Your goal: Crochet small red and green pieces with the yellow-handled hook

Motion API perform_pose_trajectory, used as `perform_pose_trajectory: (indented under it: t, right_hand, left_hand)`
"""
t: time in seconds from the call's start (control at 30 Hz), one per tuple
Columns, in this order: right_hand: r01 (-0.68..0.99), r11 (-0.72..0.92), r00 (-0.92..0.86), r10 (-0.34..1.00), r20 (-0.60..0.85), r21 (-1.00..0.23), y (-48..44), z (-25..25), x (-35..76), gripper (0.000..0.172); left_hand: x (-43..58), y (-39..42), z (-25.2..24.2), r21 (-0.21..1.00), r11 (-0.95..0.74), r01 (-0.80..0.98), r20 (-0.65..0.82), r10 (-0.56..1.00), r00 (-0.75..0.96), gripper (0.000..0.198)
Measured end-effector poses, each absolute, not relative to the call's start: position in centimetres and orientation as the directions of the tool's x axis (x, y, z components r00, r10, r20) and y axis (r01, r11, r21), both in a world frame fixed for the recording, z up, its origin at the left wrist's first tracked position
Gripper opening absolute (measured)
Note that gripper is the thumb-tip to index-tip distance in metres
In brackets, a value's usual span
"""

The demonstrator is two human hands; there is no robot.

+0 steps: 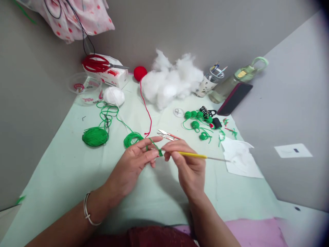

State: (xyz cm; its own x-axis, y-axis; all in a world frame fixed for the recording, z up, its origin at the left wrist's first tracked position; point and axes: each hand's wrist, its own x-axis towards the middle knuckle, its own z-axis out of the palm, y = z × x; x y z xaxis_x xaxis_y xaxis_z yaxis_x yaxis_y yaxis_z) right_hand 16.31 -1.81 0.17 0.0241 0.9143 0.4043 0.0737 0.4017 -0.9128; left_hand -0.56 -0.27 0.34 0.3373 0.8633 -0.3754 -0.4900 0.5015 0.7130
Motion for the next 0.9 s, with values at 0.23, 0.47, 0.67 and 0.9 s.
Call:
perform_pose_trajectory:
  t: [0.23, 0.47, 0.67, 0.9]
  right_hand:
    - [-0.149, 0.246, 0.039, 0.969, 0.243, -0.958, -1.8, -0.3, 16.6, 0.019]
    - [0.111, 0.412, 0.039, 0.907, 0.419, -0.904, -2.4, 0.2, 16.4, 0.021]
    - [0.538, 0.626, -0.221, 0.750, 0.623, -0.564, -2.9, -0.2, 16.2, 0.026]
    - [0.597, 0.617, -0.196, 0.731, 0.653, -0.512, -3.4, -0.3, 16.2, 0.031]
  left_hand:
    - [-0.4, -0.6, 1.0, 0.801, 0.451, -0.395, -0.352, 0.887, 0.299, 0.031]
    - [-0.8, -0.5, 0.8, 0.847, 0.402, -0.347, -0.328, 0.910, 0.254, 0.033]
    - [-0.3, -0.9, 0.3, 0.878, 0.346, -0.332, -0.310, 0.938, 0.157, 0.035]
    - [-0.3, -0.8, 0.8, 0.640, 0.582, -0.502, -0.436, 0.813, 0.386, 0.044]
